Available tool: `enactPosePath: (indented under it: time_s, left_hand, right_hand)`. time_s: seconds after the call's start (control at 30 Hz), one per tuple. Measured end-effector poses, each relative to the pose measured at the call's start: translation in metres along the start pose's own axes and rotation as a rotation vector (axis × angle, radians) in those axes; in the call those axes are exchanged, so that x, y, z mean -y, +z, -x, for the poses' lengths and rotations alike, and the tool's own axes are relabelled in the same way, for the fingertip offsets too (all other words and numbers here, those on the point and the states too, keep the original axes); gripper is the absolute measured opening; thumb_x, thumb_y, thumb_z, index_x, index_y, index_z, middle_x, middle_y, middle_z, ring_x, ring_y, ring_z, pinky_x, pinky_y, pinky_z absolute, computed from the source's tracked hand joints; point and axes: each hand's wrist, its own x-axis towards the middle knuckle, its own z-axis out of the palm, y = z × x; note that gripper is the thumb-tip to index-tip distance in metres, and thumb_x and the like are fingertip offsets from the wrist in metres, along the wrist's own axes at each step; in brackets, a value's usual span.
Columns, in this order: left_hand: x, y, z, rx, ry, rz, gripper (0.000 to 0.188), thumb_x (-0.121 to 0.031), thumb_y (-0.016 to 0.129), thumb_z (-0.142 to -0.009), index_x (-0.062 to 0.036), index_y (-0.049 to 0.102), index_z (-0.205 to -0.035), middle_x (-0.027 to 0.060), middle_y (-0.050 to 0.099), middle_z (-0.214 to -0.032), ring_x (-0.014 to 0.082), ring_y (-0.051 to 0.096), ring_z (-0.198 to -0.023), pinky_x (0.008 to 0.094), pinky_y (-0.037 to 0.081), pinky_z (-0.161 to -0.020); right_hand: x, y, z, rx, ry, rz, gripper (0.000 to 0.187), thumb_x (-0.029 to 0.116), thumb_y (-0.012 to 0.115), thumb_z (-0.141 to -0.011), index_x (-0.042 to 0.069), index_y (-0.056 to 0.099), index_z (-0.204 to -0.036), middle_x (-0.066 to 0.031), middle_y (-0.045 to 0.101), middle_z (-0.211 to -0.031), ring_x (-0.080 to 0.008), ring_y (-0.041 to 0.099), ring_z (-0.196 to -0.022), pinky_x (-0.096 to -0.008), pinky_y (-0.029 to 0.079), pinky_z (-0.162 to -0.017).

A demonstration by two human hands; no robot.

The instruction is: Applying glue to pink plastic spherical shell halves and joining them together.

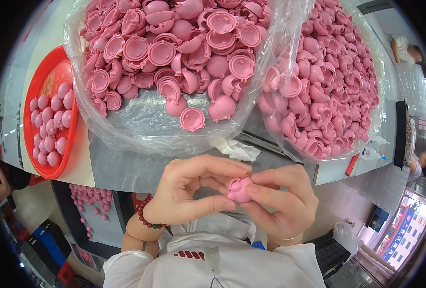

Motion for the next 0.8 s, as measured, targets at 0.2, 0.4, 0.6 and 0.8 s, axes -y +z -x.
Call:
enactPosePath:
  time_s: [0.2, 0.4, 0.6, 0.8]
  left_hand:
    - [0.002, -0.002, -0.001, -0.013, 0.079, -0.010, 0.047, -0.003, 0.076, -0.055, 0.0059, 0.054, -0.095, 0.0242, 0.055, -0.100, 0.0223, 0.057, -0.090, 0.0296, 0.047, -0.077]
    - [0.007, -0.007, 0.000, -0.087, 0.098, -0.028, 0.047, -0.007, 0.078, -0.053, 0.0051, 0.057, -0.093, 0.0180, 0.059, -0.092, 0.0187, 0.058, -0.082, 0.0264, 0.046, -0.070]
    - [0.010, -0.010, 0.004, -0.059, 0.253, -0.086, 0.041, -0.010, 0.080, -0.052, 0.0033, 0.060, -0.084, 0.0130, 0.059, -0.080, 0.0184, 0.058, -0.077, 0.0239, 0.045, -0.065]
    - [0.012, -0.009, 0.003, -0.052, 0.250, -0.012, 0.042, -0.011, 0.081, -0.050, 0.0028, 0.060, -0.083, 0.0123, 0.059, -0.079, 0.0190, 0.059, -0.075, 0.0239, 0.045, -0.063]
  right_hand:
    - [0.000, 0.002, 0.005, 0.029, -0.115, 0.157, 0.036, 0.007, 0.074, -0.047, 0.019, 0.066, -0.080, -0.0014, 0.040, -0.080, -0.0156, 0.038, -0.067, -0.0245, 0.030, -0.051]
    - [-0.011, -0.014, 0.019, -0.315, -0.032, 0.109, 0.013, 0.012, 0.065, -0.059, 0.012, 0.062, -0.071, -0.0039, 0.039, -0.077, -0.0180, 0.039, -0.066, -0.0259, 0.031, -0.053]
    - [-0.074, -0.100, 0.060, -1.049, 0.046, 0.451, 0.023, 0.015, 0.053, -0.078, -0.002, 0.051, -0.094, -0.0113, 0.049, -0.089, -0.0161, 0.045, -0.075, -0.0251, 0.034, -0.058]
    - [-0.144, -0.171, 0.085, -1.133, 0.549, 0.531, 0.029, 0.013, 0.054, -0.081, -0.003, 0.049, -0.104, -0.0092, 0.051, -0.099, -0.0124, 0.049, -0.082, -0.0246, 0.038, -0.065]
